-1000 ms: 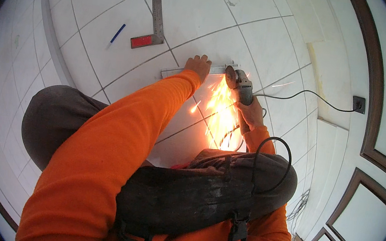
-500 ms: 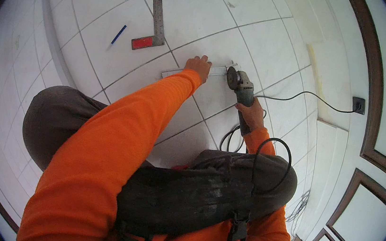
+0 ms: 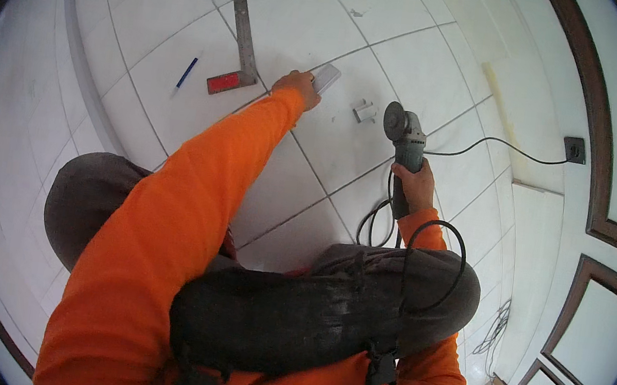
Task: The person measures a metal profile with a square and marks it with a pen, then uses a powered angle grinder to cut through the metal, and finally trims the edges of the cut piece using shears.
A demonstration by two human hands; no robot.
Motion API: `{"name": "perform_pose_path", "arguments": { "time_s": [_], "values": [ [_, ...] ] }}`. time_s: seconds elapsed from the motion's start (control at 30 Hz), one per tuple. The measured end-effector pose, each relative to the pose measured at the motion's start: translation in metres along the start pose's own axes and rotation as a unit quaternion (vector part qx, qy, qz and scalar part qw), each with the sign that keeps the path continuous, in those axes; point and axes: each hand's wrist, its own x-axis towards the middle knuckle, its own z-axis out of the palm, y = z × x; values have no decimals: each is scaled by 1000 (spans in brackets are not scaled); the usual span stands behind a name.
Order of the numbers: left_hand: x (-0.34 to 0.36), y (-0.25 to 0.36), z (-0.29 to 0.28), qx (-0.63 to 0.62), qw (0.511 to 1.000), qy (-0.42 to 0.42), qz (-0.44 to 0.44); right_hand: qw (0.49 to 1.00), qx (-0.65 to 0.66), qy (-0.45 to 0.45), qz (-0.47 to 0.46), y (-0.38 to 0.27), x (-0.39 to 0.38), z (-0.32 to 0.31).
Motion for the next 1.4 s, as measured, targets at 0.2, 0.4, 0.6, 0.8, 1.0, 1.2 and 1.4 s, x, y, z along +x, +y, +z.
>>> {"name": "perform_pose_path", "arguments": {
  "time_s": [0.2,0.4,0.6,0.8,1.0,1.2,1.4],
  "values": [
    [-36,-8,36,295,949,6,113,999,-23,-23,16,7,-11,-7],
    [-40,39,47,352,894,-120,250,999,-21,17,25,14,-17,-19],
    [15,75,49,249,937,50,241,998,-9,38,41,14,-24,-31],
    [-4,68,49,245,941,-7,235,998,-2,44,48,24,-26,-26],
    [-26,11,17,213,973,-16,87,999,-7,12,40,9,-25,-15],
    [-36,-7,24,274,955,-60,95,998,-64,2,-9,2,-21,1],
    [-33,-4,51,246,963,-6,114,994,-69,-89,-1,-7,-17,4]
  ]
}}
